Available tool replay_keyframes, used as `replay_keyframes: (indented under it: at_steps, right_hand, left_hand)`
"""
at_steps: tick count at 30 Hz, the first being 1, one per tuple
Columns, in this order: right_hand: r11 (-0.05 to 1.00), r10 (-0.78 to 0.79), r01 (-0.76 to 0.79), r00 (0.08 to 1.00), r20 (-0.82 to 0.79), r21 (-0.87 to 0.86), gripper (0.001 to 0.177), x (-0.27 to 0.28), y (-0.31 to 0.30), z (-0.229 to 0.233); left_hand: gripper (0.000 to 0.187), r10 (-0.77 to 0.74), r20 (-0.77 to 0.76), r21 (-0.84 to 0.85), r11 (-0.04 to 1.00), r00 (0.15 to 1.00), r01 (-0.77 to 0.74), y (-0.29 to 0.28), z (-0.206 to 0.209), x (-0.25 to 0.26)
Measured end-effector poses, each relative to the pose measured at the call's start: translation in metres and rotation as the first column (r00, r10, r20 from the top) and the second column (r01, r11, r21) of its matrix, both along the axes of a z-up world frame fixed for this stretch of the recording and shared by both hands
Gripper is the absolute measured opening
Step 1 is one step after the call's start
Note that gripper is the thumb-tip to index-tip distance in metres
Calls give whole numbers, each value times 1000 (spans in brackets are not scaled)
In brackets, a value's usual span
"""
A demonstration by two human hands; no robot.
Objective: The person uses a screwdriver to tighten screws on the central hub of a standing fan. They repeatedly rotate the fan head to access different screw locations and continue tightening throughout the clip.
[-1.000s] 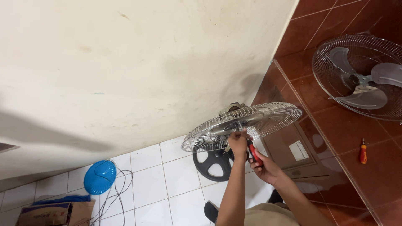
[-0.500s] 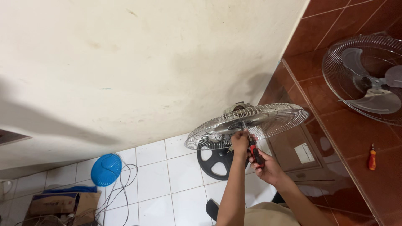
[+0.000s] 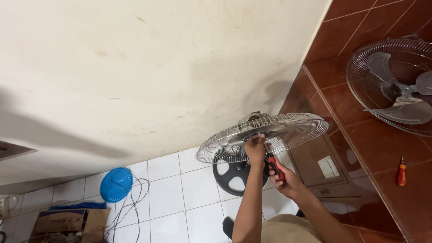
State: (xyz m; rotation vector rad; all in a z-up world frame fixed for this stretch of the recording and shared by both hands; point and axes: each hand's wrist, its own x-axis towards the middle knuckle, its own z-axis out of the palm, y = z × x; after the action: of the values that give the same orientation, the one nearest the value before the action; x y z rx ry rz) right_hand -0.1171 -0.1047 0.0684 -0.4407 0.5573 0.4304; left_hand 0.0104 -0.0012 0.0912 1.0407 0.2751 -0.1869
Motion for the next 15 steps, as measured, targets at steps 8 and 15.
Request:
replay_keyframes:
  at_steps: [8,15]
  right_hand:
    - [996,30,-27,999,31,-84,24,4,6,21]
    - [981,57,-49,998,36,-185,23,9,14,40]
  left_hand:
    - [20,63,-58,-64,996,996,-67,-10,-6,13]
    - [15,31,-83,-94,995,996,-38,-8,-13,21]
